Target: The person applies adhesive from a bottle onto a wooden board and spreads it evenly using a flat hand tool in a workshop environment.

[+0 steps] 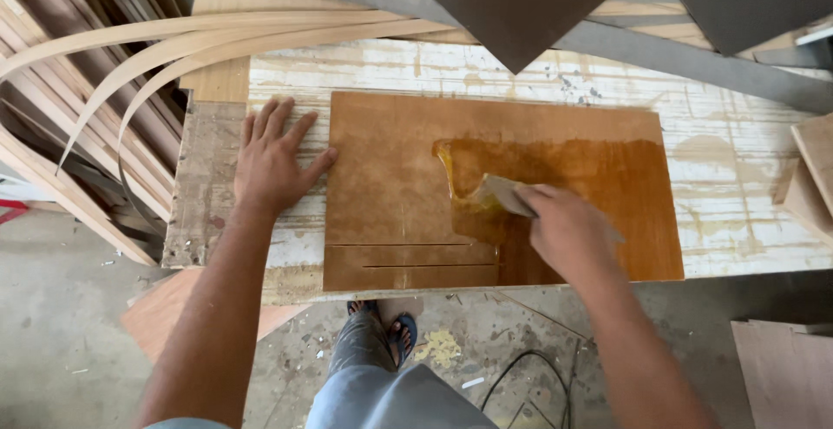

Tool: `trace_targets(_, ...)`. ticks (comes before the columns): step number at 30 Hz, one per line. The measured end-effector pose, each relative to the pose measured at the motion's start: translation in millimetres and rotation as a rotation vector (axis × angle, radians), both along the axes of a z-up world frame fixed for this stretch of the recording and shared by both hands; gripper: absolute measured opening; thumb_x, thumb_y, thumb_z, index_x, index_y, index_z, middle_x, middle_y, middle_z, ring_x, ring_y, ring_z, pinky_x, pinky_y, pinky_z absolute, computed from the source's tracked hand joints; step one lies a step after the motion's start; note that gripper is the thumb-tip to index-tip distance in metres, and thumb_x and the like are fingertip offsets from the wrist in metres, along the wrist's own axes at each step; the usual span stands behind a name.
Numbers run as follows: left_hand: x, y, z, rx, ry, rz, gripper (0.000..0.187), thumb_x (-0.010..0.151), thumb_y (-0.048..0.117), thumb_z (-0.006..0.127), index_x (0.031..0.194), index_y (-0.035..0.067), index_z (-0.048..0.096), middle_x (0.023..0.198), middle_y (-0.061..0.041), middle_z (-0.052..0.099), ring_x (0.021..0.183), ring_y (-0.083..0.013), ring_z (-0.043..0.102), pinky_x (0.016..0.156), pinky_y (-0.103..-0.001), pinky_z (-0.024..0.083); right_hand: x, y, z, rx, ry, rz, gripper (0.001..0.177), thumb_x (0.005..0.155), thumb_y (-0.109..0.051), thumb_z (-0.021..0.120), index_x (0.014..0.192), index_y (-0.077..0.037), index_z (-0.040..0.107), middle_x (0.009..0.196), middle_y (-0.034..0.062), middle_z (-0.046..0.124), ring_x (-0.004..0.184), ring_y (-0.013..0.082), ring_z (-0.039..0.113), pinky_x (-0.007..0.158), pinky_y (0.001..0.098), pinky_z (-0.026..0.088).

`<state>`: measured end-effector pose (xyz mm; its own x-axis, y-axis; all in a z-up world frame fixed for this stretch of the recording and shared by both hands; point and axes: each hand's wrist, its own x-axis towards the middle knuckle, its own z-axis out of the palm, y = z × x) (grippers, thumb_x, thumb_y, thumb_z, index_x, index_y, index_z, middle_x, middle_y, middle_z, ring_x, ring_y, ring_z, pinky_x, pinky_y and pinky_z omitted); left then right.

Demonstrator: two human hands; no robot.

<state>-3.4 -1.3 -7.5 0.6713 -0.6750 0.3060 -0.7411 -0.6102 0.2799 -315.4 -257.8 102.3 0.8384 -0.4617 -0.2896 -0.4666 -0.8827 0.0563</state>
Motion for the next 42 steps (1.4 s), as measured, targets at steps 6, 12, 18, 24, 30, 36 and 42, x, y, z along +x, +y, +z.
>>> trace_targets(6,0.7,-1.5,15.6,0.028,0.072,-0.031,0.071,0.09,0.071,0.049,0.141,0.021,0.058,0.153,-0.013,0.043,0.147,-0.0307,0.03,0.12,-0.05,0.018,-17.0,50.8,-12.3,0.069,0.063,0.082,0.064,0.081,-0.002,0.061,0.139,-0.029,0.056,0.139,-0.0024,0.06,0.123,0.0229,0.06,0.09,0.0387,0.058)
trace_targets(12,-0.9,-1.7,14.6,0.037,0.115,-0.065,0.07,0.093,0.065,0.047,0.143,0.015,0.054,0.157,-0.017,0.037,0.15,-0.033,0.022,0.121,-0.052,0.011,-75.1,77.1,-27.2,0.246,0.212,0.111,0.064,0.075,-0.004,0.062,0.131,-0.034,0.062,0.132,-0.0092,0.064,0.114,0.0188,0.063,0.087,0.0428,0.057)
trace_targets(18,-0.4,-2.2,22.2,0.149,0.181,-0.037,0.077,0.093,0.071,0.035,0.15,0.019,0.042,0.162,-0.015,0.026,0.152,-0.0309,0.012,0.121,-0.05,0.003,-52.9,75.9,45.8,0.638,-0.041,-0.295,0.055,0.082,-0.01,0.064,0.125,-0.043,0.073,0.129,-0.0173,0.075,0.106,0.0074,0.077,0.088,0.0281,0.064)
trace_targets(24,-0.1,-2.0,13.7,0.089,0.124,-0.078,0.075,0.095,0.066,0.036,0.154,0.02,0.037,0.161,-0.018,0.028,0.151,-0.034,0.014,0.121,-0.053,0.006,21.4,63.0,35.0,0.285,-0.409,0.097,0.066,0.077,-0.002,0.066,0.137,-0.028,0.059,0.132,-0.0092,0.067,0.106,0.0152,0.071,0.074,0.031,0.065)
trace_targets(30,-2.2,-0.6,12.3,0.09,0.004,-0.068,0.072,0.088,0.07,0.044,0.149,0.032,0.048,0.154,-0.013,0.041,0.146,-0.0381,0.031,0.118,-0.058,0.022,50.7,59.7,31.4,0.357,-0.644,0.017,0.044,0.082,0.001,0.062,0.12,-0.016,0.076,0.11,0.0094,0.077,0.104,0.0323,0.071,0.089,0.0404,0.057)
trace_targets(36,-4.4,2.1,18.1,0.147,0.05,-0.103,0.06,0.089,0.065,0.045,0.143,0.039,0.053,0.158,-0.011,0.037,0.149,-0.04,0.025,0.118,-0.06,0.018,90.9,31.1,-6.1,0.016,-0.69,0.113,0.047,0.081,-0.004,0.065,0.124,-0.02,0.073,0.112,0.0069,0.075,0.104,0.0281,0.071,0.089,0.0384,0.056)
trace_targets(42,-15.6,13.0,18.3,0.056,0.049,-0.171,0.062,0.085,0.066,0.052,0.137,0.034,0.061,0.155,-0.009,0.044,0.146,-0.0418,0.031,0.117,-0.062,0.02,130.2,22.7,-81.0,-0.234,-0.472,0.293,0.067,0.071,-0.005,0.069,0.135,-0.021,0.063,0.135,0.0046,0.064,0.127,0.0227,0.059,0.106,0.0393,0.047)
